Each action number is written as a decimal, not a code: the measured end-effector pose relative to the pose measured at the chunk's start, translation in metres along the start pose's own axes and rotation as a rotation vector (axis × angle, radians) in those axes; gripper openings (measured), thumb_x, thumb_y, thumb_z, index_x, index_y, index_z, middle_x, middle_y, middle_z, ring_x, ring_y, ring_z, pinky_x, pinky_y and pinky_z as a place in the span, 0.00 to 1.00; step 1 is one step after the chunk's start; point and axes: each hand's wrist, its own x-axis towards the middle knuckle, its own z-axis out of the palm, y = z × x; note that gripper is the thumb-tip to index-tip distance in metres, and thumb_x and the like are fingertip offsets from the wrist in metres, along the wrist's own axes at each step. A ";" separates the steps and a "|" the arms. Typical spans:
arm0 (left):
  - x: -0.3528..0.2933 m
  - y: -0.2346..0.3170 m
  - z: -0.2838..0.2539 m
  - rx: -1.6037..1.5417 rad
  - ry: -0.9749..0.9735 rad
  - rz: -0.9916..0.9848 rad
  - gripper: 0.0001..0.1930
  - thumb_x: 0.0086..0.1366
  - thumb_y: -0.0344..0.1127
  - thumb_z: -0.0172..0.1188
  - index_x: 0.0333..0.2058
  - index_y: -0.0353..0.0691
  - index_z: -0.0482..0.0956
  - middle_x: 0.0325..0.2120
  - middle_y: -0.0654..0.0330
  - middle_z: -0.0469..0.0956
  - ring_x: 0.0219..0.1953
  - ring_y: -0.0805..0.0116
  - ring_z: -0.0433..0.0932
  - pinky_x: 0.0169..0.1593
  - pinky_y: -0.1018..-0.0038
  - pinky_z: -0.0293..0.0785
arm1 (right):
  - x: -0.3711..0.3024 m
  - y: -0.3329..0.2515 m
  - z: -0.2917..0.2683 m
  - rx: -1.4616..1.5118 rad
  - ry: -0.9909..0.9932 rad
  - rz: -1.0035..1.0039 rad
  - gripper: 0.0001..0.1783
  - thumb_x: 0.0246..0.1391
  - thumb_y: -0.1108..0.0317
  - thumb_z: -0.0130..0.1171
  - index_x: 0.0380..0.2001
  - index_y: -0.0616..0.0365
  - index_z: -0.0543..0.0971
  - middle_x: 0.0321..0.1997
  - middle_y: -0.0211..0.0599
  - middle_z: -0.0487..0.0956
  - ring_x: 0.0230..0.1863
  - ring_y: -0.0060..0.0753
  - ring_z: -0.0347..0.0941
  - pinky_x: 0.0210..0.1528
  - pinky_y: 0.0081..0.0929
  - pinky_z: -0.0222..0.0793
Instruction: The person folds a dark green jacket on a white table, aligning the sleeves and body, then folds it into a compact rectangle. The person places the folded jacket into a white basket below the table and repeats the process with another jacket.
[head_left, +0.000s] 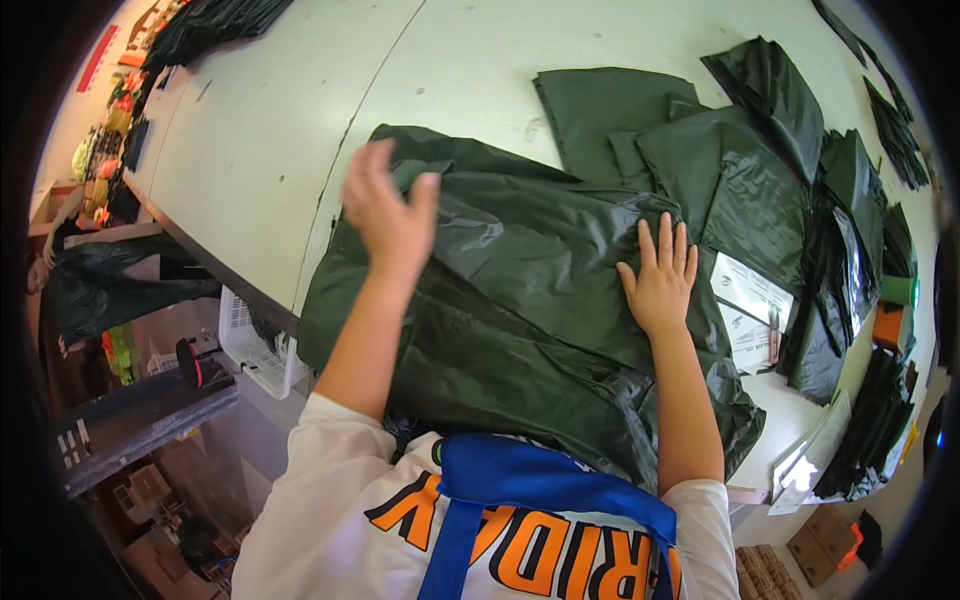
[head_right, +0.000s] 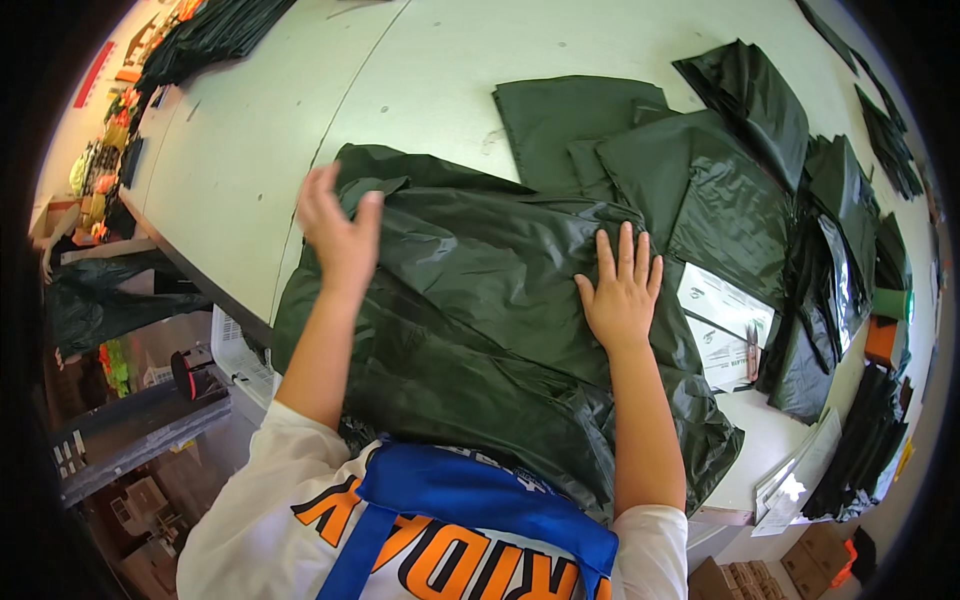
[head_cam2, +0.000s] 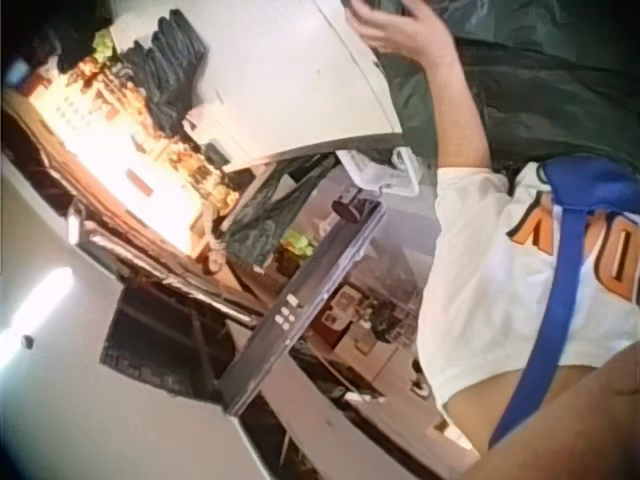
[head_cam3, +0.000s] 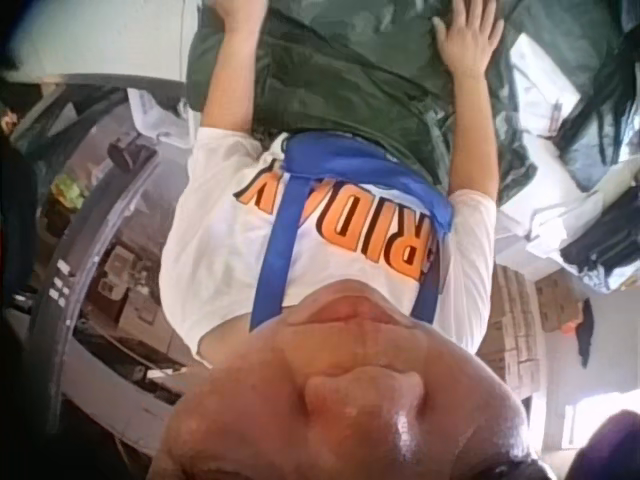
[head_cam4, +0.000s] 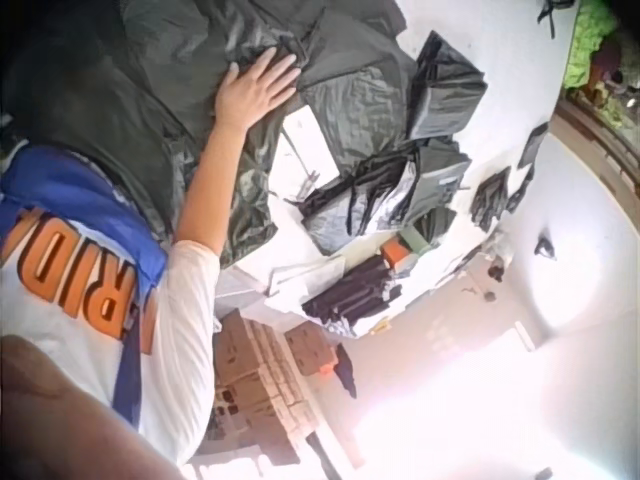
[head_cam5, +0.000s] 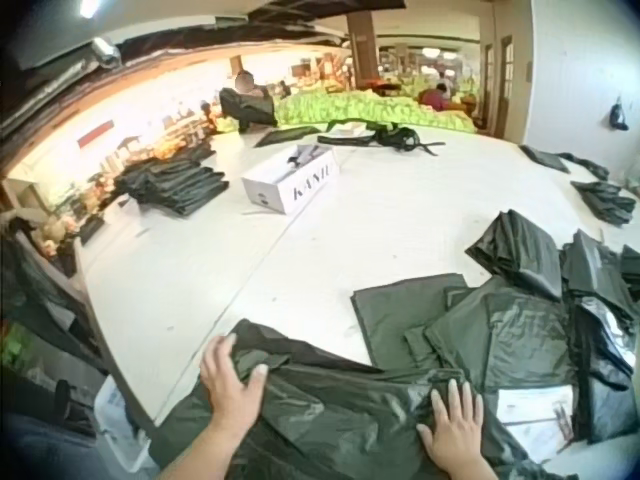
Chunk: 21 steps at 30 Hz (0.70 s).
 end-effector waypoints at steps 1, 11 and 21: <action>-0.008 -0.033 -0.008 0.063 -0.045 -0.261 0.33 0.56 0.45 0.63 0.56 0.36 0.64 0.51 0.46 0.67 0.55 0.48 0.64 0.60 0.54 0.56 | 0.001 -0.005 -0.003 0.000 -0.010 -0.006 0.36 0.51 0.51 0.59 0.62 0.49 0.65 0.71 0.40 0.51 0.72 0.48 0.44 0.69 0.52 0.39; -0.093 0.044 -0.100 -0.879 -0.353 0.489 0.16 0.48 0.27 0.63 0.39 0.44 0.78 0.45 0.56 0.73 0.43 0.47 0.75 0.52 0.58 0.71 | -0.002 -0.135 -0.074 2.128 -0.579 0.483 0.40 0.43 0.81 0.63 0.61 0.58 0.59 0.54 0.37 0.71 0.52 0.30 0.71 0.54 0.28 0.68; -0.054 0.040 -0.093 -1.227 -1.098 -0.603 0.24 0.56 0.22 0.57 0.54 0.35 0.65 0.46 0.59 0.71 0.47 0.73 0.72 0.51 0.74 0.67 | -0.028 -0.112 -0.105 2.361 -0.704 0.196 0.39 0.41 0.75 0.69 0.58 0.57 0.63 0.56 0.37 0.68 0.57 0.31 0.66 0.59 0.29 0.63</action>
